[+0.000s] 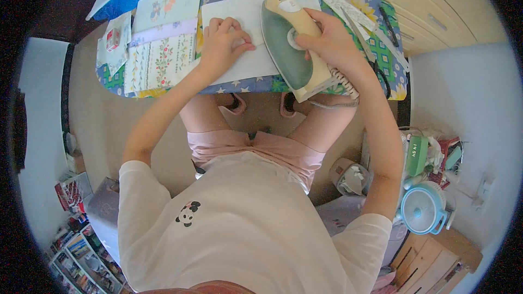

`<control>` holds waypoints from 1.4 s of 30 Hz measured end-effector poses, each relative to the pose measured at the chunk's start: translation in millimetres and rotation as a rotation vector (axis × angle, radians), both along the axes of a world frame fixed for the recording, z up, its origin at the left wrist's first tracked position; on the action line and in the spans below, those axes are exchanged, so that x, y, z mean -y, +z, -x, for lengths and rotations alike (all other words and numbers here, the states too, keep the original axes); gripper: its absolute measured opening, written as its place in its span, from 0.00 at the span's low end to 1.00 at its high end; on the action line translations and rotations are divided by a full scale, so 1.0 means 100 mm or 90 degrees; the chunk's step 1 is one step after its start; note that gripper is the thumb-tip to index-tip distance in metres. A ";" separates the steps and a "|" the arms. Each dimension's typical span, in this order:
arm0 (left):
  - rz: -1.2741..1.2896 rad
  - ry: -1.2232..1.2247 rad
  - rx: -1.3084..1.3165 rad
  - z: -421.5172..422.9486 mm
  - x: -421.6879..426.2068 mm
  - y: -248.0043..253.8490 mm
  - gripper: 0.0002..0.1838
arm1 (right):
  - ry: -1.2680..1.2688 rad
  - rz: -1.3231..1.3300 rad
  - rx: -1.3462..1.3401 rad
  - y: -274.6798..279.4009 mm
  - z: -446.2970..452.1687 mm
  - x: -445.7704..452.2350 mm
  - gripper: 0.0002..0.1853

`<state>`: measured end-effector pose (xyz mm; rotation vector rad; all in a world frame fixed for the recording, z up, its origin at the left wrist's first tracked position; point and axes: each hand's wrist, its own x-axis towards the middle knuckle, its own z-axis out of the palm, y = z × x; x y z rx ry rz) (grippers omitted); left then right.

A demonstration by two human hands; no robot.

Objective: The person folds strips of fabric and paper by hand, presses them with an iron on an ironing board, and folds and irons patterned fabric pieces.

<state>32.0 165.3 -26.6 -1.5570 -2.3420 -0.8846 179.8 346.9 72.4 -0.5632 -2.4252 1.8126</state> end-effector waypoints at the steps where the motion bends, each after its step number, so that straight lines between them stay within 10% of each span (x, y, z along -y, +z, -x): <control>1: -0.010 -0.005 -0.031 -0.01 0.01 -0.01 0.07 | 0.003 -0.007 0.019 0.01 0.01 0.00 0.30; 7: 0.014 -0.112 -0.236 -0.07 0.18 -0.07 0.12 | 0.002 -0.028 0.053 0.04 0.03 0.01 0.31; 26: 0.034 0.042 -0.071 -0.41 0.60 0.03 0.17 | 0.021 -0.059 0.156 0.03 0.08 -0.07 0.34; 32: 0.033 0.218 -0.098 -0.44 1.32 -0.08 0.17 | -0.005 -0.661 -0.027 0.42 -0.22 0.29 0.35; 42: 0.020 0.181 -0.154 -0.29 1.43 0.00 0.14 | 0.166 -0.438 -0.246 -0.74 -0.14 1.49 0.15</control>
